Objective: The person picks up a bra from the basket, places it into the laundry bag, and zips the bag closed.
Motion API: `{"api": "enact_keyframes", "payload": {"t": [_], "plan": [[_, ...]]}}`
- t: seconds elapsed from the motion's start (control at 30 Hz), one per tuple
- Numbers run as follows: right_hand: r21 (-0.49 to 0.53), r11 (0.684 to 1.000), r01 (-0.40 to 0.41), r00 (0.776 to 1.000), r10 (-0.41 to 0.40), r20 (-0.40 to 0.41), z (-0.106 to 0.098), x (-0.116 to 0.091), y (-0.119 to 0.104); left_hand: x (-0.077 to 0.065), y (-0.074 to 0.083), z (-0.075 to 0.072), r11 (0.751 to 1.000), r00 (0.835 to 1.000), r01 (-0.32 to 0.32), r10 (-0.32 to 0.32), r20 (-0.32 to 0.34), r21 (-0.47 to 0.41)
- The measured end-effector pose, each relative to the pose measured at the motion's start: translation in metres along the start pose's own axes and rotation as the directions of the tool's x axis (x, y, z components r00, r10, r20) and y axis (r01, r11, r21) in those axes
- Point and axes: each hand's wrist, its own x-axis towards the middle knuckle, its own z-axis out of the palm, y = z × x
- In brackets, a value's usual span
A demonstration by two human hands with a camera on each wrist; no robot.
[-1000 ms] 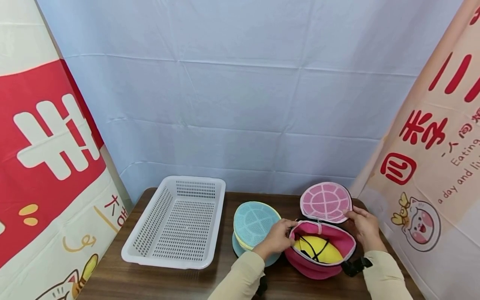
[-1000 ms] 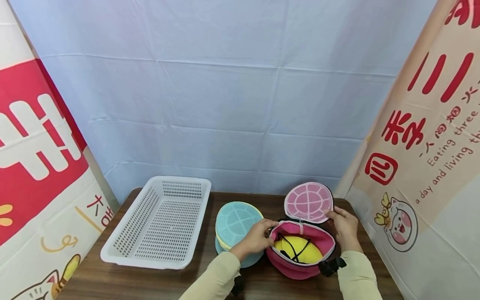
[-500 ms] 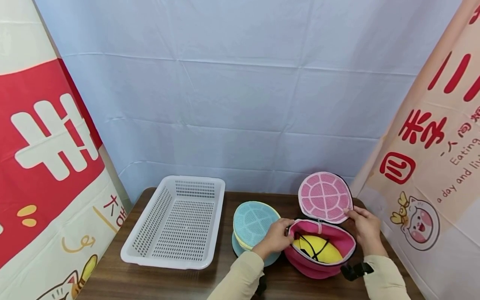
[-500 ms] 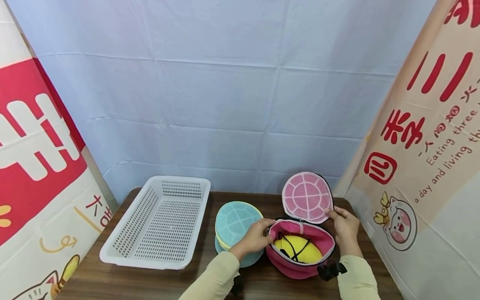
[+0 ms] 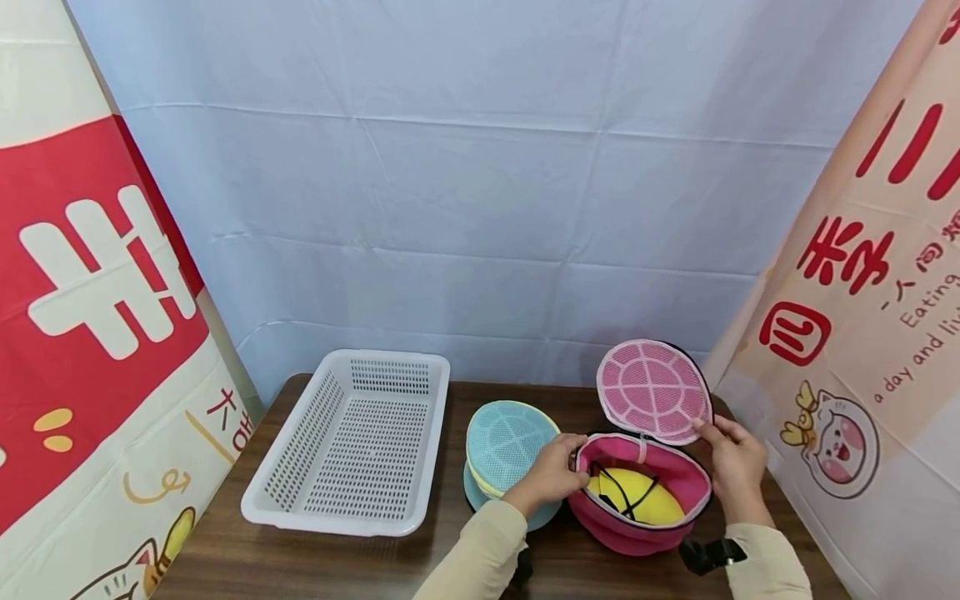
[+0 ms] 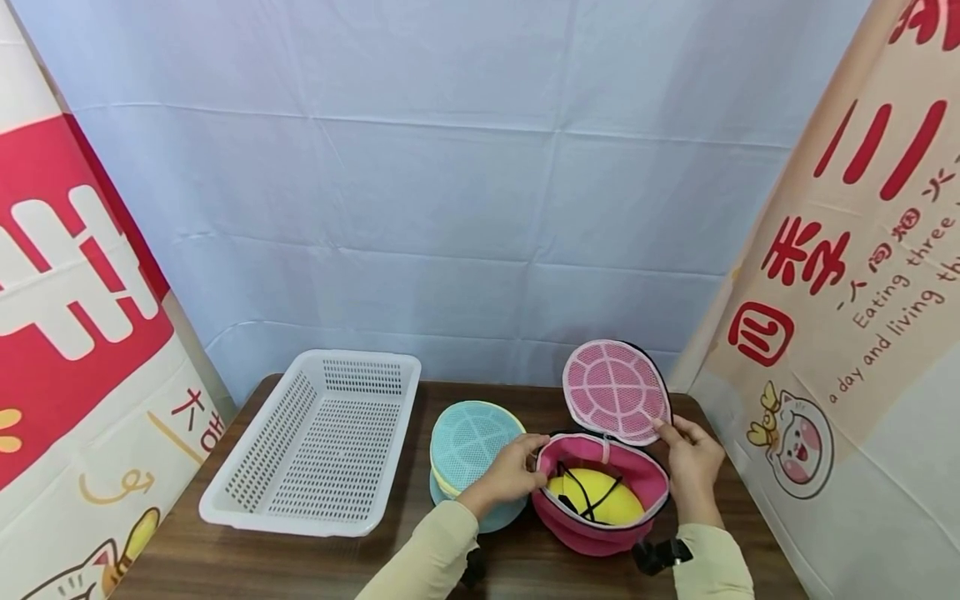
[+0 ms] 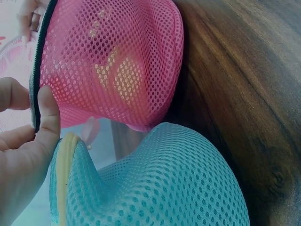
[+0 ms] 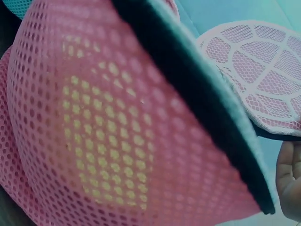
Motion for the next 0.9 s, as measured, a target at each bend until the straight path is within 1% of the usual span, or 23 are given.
{"api": "enact_keyframes", "payload": {"t": [0.07, 0.17, 0.33, 0.4, 0.43, 0.47, 0.5, 0.53, 0.6, 0.63, 0.67, 0.7, 0.77, 0.8, 0.87, 0.9], "plan": [[0.019, 0.999, 0.031, 0.999, -0.031, -0.017, -0.001, 0.000, 0.003, 0.001, 0.000, 0.000, 1.000, 1.000, -0.002, 0.002, 0.003, 0.011], [0.016, 0.996, 0.090, 0.996, -0.089, -0.031, -0.002, -0.001, 0.006, 0.001, 0.001, 0.000, 1.000, 1.000, 0.004, -0.004, 0.010, 0.009], [0.047, 0.983, 0.176, 0.984, -0.175, -0.021, -0.004, -0.005, 0.008, 0.001, 0.001, 0.000, 1.000, 1.000, -0.010, 0.009, 0.013, 0.021], [0.056, 0.975, 0.216, 0.976, -0.215, -0.012, -0.006, -0.002, 0.012, 0.001, 0.002, -0.001, 1.000, 1.000, -0.015, 0.015, 0.015, 0.025], [0.054, 0.968, 0.243, 0.970, -0.244, -0.002, -0.008, 0.002, 0.017, 0.001, 0.002, -0.001, 1.000, 1.000, -0.018, 0.018, 0.015, 0.026], [0.060, 0.960, 0.274, 0.961, -0.276, 0.027, -0.012, 0.008, 0.023, 0.001, 0.002, -0.001, 0.999, 1.000, -0.020, 0.020, 0.015, 0.028], [0.076, 0.951, 0.300, 0.952, -0.304, 0.043, -0.018, 0.018, 0.034, 0.001, 0.002, -0.001, 1.000, 1.000, -0.017, 0.017, 0.018, 0.023], [0.085, 0.942, 0.323, 0.943, -0.328, 0.056, -0.024, 0.030, 0.047, 0.001, 0.002, -0.001, 1.000, 1.000, -0.014, 0.014, 0.019, 0.016], [0.046, 0.923, 0.383, 0.920, -0.385, 0.077, -0.038, 0.058, 0.076, 0.002, 0.002, -0.001, 1.000, 1.000, -0.018, 0.018, 0.018, 0.011], [0.050, 0.913, 0.405, 0.909, -0.408, 0.088, -0.045, 0.072, 0.091, 0.002, 0.002, -0.001, 1.000, 1.000, -0.017, 0.017, 0.018, 0.012], [0.064, 0.907, 0.415, 0.903, -0.420, 0.092, -0.051, 0.084, 0.104, 0.002, 0.002, -0.001, 1.000, 1.000, -0.012, 0.012, 0.020, 0.007], [0.078, 0.905, 0.419, 0.902, -0.425, 0.080, -0.056, 0.096, 0.117, 0.002, 0.002, -0.001, 1.000, 1.000, -0.007, 0.007, 0.020, 0.003], [0.065, 0.897, 0.437, 0.894, -0.441, 0.083, -0.062, 0.107, 0.131, 0.002, 0.002, -0.002, 1.000, 1.000, 0.003, -0.003, 0.021, -0.008], [0.083, 0.894, 0.440, 0.890, -0.446, 0.092, -0.064, 0.110, 0.135, 0.002, 0.001, -0.002, 1.000, 1.000, 0.009, -0.009, 0.021, -0.012], [0.133, 0.885, 0.446, 0.879, -0.461, 0.120, -0.065, 0.106, 0.134, 0.002, 0.001, -0.002, 0.999, 1.000, 0.020, -0.020, 0.020, -0.024], [0.165, 0.877, 0.451, 0.867, -0.475, 0.153, -0.064, 0.103, 0.130, 0.002, 0.001, -0.002, 1.000, 1.000, 0.017, -0.017, 0.017, -0.025]]}}
